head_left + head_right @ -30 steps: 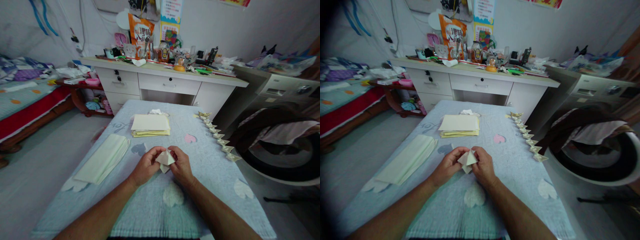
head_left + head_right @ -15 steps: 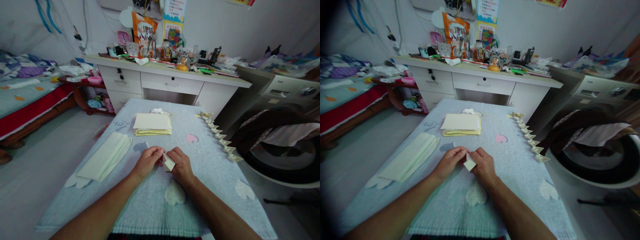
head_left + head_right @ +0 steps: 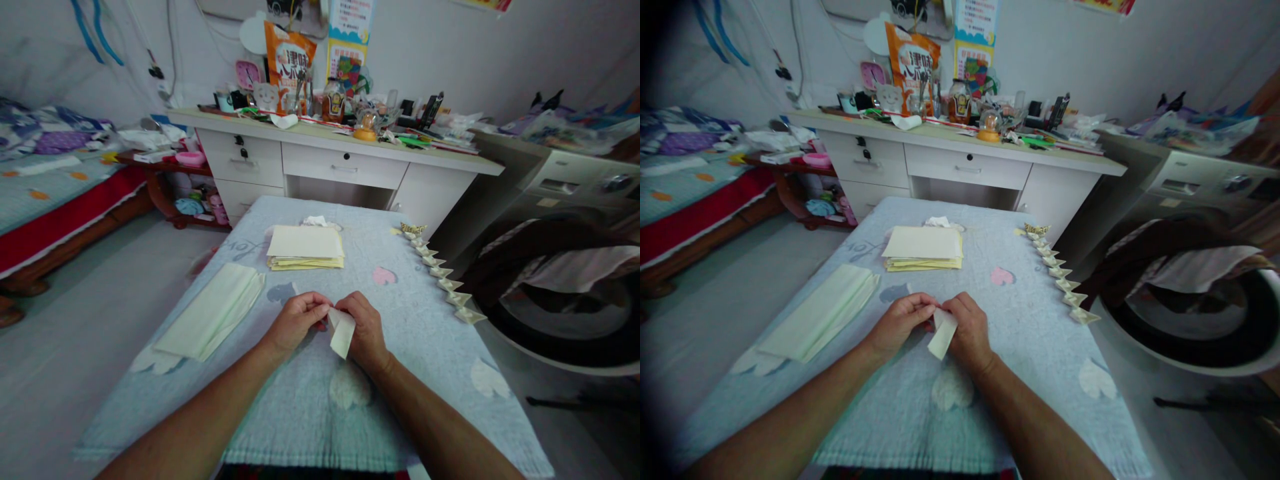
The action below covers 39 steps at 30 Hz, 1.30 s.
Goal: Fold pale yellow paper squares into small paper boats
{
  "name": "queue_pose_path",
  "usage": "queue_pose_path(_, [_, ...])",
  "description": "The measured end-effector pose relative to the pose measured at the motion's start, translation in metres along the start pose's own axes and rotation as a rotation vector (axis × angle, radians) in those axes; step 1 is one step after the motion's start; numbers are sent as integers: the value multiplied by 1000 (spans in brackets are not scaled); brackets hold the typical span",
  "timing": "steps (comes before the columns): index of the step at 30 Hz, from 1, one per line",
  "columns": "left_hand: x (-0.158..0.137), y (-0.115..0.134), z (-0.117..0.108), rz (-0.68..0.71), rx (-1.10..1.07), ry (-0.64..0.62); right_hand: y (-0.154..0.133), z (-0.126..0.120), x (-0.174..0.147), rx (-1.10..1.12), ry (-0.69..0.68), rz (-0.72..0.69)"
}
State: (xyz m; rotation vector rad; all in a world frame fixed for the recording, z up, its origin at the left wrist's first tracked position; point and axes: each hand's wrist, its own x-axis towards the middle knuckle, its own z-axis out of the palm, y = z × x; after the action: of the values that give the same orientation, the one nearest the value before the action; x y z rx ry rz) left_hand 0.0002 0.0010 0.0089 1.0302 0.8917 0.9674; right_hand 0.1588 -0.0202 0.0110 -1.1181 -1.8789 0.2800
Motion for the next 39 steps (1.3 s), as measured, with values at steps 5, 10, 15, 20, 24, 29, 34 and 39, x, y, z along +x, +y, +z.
queue_pose_path(5, [0,2,1,-19,-17,-9,-1,0,0,39,17,-42])
queue_pose_path(10, [-1,5,-1,11,-4,-9,-1,-1,1,61,-9,-61])
queue_pose_path(15, [-1,8,-6,27,-9,4,1,-2,0,84,5,-64])
queue_pose_path(20, [-1,8,-9,28,-18,-2,3,-1,-1,117,-6,-61])
queue_pose_path(24, [-3,6,-9,-16,-79,-66,3,0,0,123,4,-65])
queue_pose_path(29, [-3,4,-10,-31,-74,-67,3,1,-2,120,12,-63])
queue_pose_path(34, [-4,7,-9,19,-12,-44,1,1,-2,133,-12,-42])
queue_pose_path(39, [-6,10,-10,30,34,-53,1,0,-1,139,-9,-62])
